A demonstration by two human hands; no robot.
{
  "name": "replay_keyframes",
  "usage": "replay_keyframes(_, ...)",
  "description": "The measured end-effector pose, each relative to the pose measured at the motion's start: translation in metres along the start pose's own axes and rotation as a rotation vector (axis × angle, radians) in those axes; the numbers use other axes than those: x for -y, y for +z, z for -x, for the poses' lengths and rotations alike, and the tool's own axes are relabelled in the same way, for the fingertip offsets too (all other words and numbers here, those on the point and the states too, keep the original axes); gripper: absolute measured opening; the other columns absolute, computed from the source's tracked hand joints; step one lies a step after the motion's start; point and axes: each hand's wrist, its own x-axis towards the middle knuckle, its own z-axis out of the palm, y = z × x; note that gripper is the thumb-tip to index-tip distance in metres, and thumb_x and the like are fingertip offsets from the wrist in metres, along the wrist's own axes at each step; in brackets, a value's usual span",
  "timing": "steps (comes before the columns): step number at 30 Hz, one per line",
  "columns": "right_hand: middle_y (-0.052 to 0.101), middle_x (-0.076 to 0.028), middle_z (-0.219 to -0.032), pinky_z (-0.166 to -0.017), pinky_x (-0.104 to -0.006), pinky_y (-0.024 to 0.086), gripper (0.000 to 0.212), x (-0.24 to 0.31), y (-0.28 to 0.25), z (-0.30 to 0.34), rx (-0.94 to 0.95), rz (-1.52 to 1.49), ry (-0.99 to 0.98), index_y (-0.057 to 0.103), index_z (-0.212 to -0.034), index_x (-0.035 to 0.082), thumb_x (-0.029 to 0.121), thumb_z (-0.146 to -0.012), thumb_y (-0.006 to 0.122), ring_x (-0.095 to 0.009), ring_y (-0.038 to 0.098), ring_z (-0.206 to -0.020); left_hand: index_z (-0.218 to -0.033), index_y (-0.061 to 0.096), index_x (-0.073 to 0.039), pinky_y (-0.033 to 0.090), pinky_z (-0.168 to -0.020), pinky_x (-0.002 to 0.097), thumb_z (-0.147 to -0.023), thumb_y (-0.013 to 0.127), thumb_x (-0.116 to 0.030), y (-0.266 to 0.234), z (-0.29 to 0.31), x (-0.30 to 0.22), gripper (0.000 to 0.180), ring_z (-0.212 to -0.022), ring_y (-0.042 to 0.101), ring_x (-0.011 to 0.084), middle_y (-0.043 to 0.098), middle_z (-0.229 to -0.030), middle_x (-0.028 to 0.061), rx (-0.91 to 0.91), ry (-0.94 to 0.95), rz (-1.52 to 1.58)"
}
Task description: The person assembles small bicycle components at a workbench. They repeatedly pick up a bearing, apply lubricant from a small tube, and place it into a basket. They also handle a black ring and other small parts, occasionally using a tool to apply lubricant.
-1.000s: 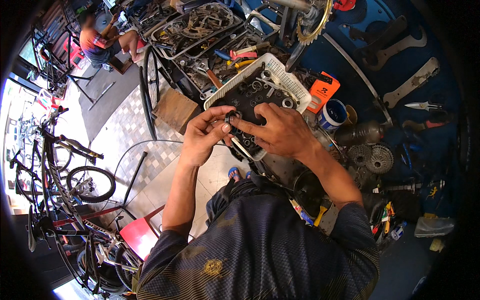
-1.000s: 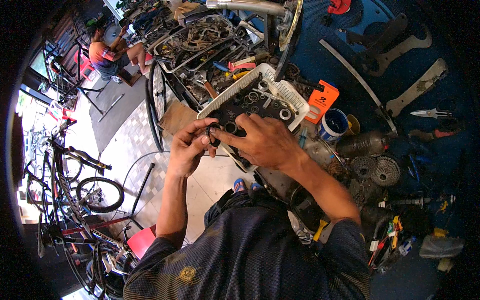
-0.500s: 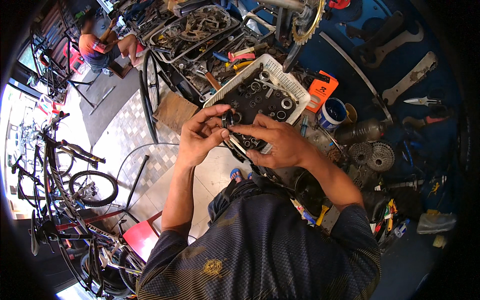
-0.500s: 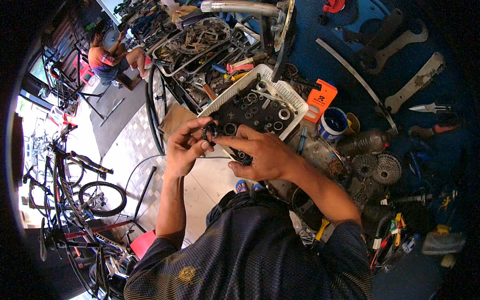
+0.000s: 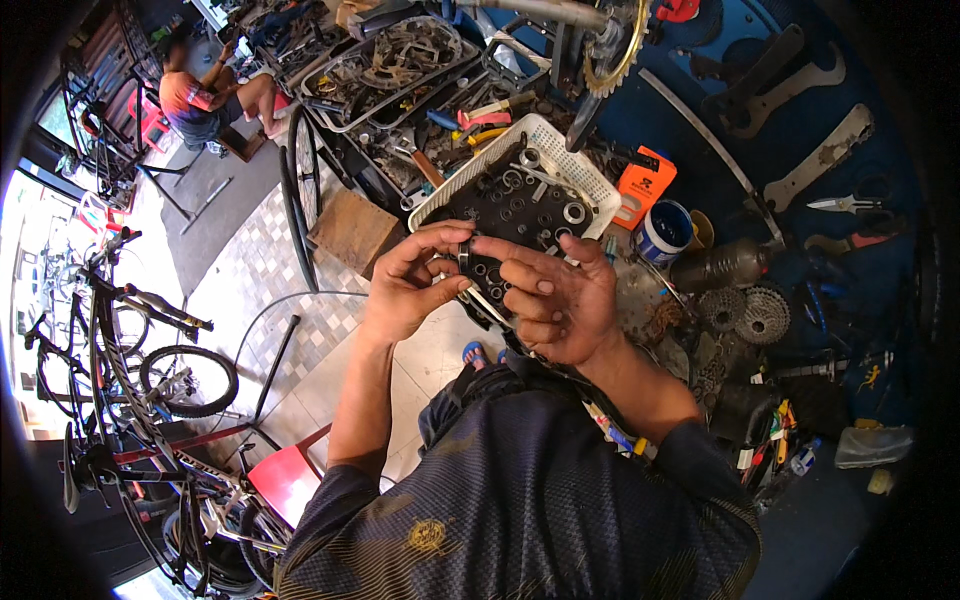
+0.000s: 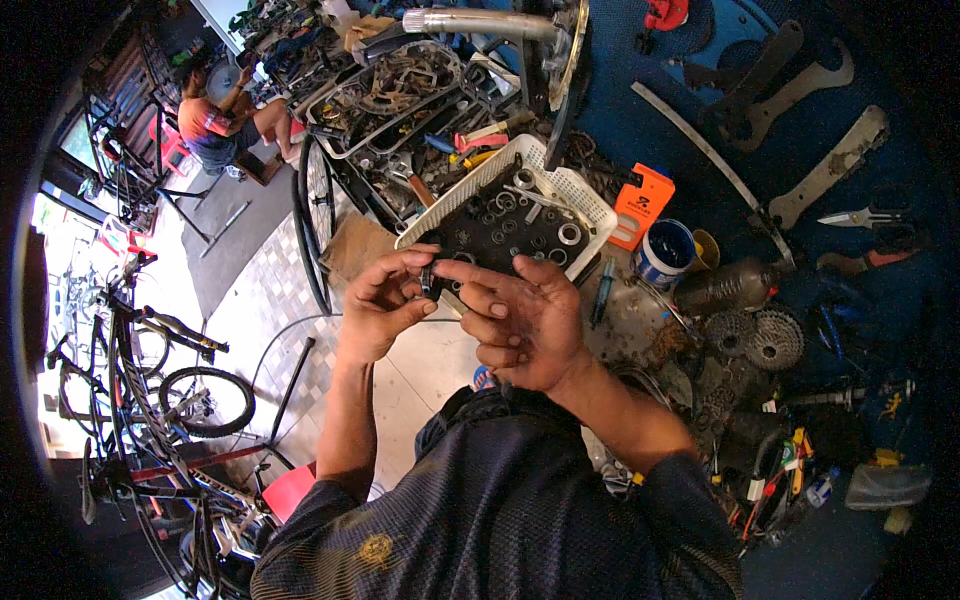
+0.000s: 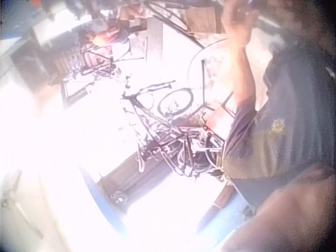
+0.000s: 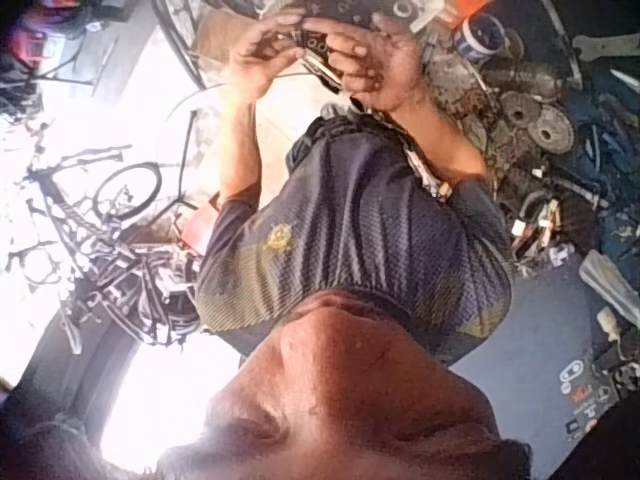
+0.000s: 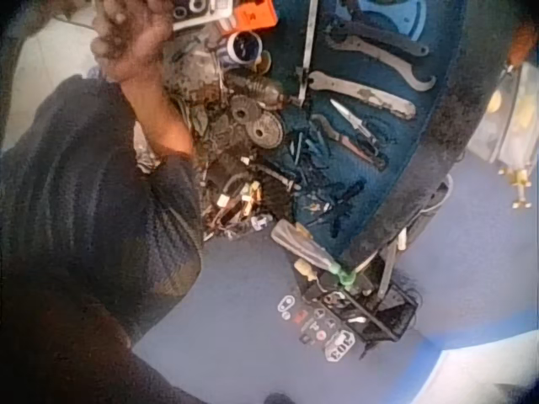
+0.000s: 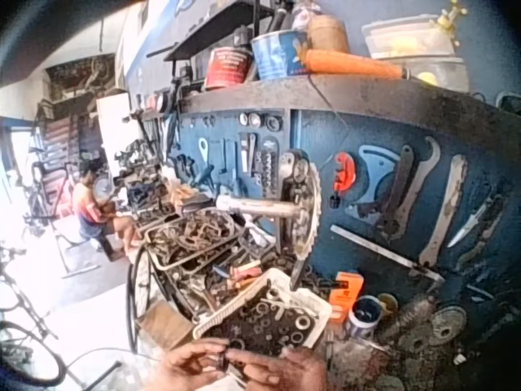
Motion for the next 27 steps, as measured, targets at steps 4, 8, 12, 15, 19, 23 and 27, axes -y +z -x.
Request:
replay_keyframes(4,0.041,-0.002,-0.08,-0.042,-0.0237,0.03,0.078,-0.008,0.003,0.0,0.029,-0.136,-0.067,0.03,-0.155,-0.007,0.048,-0.102,0.048,-0.011,0.035,-0.056,-0.135,0.057,-0.001,0.059,-0.086,0.0323,-0.087,0.072,0.006,0.005,0.003,0.006,0.051,-0.11,0.064,0.0195,0.057,-0.139,0.0167,-0.069,-0.006,0.155)
replay_keyframes(8,0.048,-0.003,-0.086,-0.044,-0.0241,0.035,0.072,0.006,-0.001,0.003,-0.082,0.503,-0.143,0.026,-0.158,-0.004,0.032,-0.102,0.054,-0.01,0.043,-0.06,-0.135,0.055,0.003,0.061,-0.072,0.0314,-0.098,0.067,-0.019,0.002,0.005,0.0,0.045,-0.091,0.067,0.0189,0.065,-0.123,0.0187,-0.168,-0.201,0.469)
replay_keyframes(12,0.054,-0.005,-0.094,-0.056,-0.026,0.049,0.055,0.022,-0.005,-0.002,-0.054,2.058,-0.569,0.055,-0.147,0.014,0.008,-0.093,0.06,-0.014,0.057,-0.073,-0.133,0.055,0.005,0.061,-0.063,0.0293,-0.103,0.06,-0.026,-0.001,0.003,-0.002,0.043,-0.081,0.07,0.0202,0.07,-0.109,0.0154,-0.213,-0.309,0.487)
replay_keyframes(15,0.055,-0.006,-0.102,-0.065,-0.0315,0.056,0.055,0.032,-0.004,-0.009,0.033,2.627,-0.719,0.067,-0.136,0.029,0.007,-0.086,0.065,-0.021,0.064,-0.084,-0.131,0.056,0.006,0.062,-0.062,0.0295,-0.104,0.06,-0.023,0.0,0.0,-0.002,0.04,-0.08,0.072,0.0221,0.07,-0.107,0.0125,-0.223,-0.348,0.556)
replay_keyframes(19,0.055,-0.006,-0.104,-0.066,-0.0348,0.058,0.055,0.039,-0.004,-0.022,0.186,2.898,-0.761,0.064,-0.138,0.033,0.012,-0.087,0.066,-0.022,0.064,-0.089,-0.131,0.056,0.007,0.063,-0.064,0.0295,-0.103,0.062,-0.022,0.005,-0.001,-0.004,0.041,-0.08,0.072,0.0213,0.07,-0.106,0.012,-0.189,-0.349,0.495)
replay_keyframes(23,0.055,-0.006,-0.105,-0.069,-0.0362,0.057,0.06,0.039,-0.002,-0.022,0.155,2.891,-0.639,0.063,-0.14,0.032,0.008,-0.086,0.065,-0.024,0.063,-0.088,-0.133,0.055,0.008,0.065,-0.07,0.0328,-0.101,0.064,-0.013,0.008,-0.005,-0.007,0.039,-0.085,0.073,0.0222,0.07,-0.109,0.0129,-0.207,-0.238,0.441)
replay_keyframes(27,0.054,-0.009,-0.106,-0.077,-0.0354,0.054,0.07,0.047,0.006,-0.015,0.027,2.38,-0.355,0.06,-0.145,0.029,0.0,-0.081,0.061,-0.026,0.06,-0.091,-0.137,0.054,0.006,0.063,-0.082,0.0316,-0.096,0.07,-0.004,0.01,-0.021,-0.011,0.045,-0.094,0.072,0.0195,0.067,-0.117,0.015,-0.184,-0.163,0.172)
